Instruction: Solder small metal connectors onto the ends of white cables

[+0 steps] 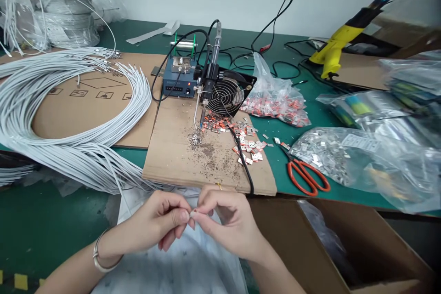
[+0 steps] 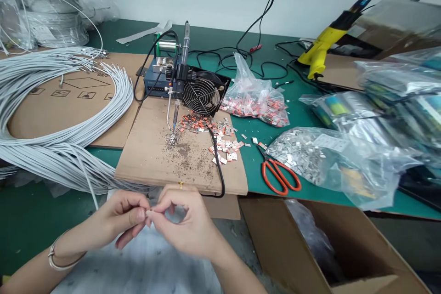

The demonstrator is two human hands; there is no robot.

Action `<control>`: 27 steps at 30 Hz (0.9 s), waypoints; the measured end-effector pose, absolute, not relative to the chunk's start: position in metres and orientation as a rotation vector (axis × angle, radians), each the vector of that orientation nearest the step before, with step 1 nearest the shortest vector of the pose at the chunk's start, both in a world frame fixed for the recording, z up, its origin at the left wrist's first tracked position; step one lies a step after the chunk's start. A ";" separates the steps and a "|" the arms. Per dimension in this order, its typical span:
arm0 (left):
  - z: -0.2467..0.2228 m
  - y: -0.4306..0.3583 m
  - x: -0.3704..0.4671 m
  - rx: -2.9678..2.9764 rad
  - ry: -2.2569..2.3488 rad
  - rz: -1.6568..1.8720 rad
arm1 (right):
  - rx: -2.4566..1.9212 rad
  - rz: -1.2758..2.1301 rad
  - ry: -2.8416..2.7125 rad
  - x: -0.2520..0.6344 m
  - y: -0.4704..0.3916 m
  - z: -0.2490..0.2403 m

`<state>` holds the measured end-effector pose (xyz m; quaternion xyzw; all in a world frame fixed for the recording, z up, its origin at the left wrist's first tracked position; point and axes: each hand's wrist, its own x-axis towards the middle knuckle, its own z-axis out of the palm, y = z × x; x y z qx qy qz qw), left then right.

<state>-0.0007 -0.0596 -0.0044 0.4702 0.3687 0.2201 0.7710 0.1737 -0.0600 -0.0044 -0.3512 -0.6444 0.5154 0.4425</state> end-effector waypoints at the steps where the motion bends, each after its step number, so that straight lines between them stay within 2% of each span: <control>1: -0.006 -0.059 0.000 0.989 0.775 0.507 | -0.838 1.280 -1.482 0.169 -0.061 -0.010; 8: -0.017 -0.061 0.005 0.870 0.595 0.584 | -0.562 1.374 -0.976 0.131 -0.070 -0.037; 13: -0.010 -0.065 0.004 0.919 0.725 0.670 | -0.538 1.378 -0.642 0.130 -0.062 -0.032; 15: -0.005 -0.066 0.002 0.952 0.817 0.712 | -0.598 1.343 -0.736 0.141 -0.057 -0.031; 20: 0.006 -0.063 0.000 1.108 1.001 0.733 | -0.857 1.314 -1.458 0.173 -0.056 -0.022; 27: 0.004 -0.064 -0.001 1.257 1.030 0.616 | -0.986 1.222 -1.791 0.180 -0.057 0.002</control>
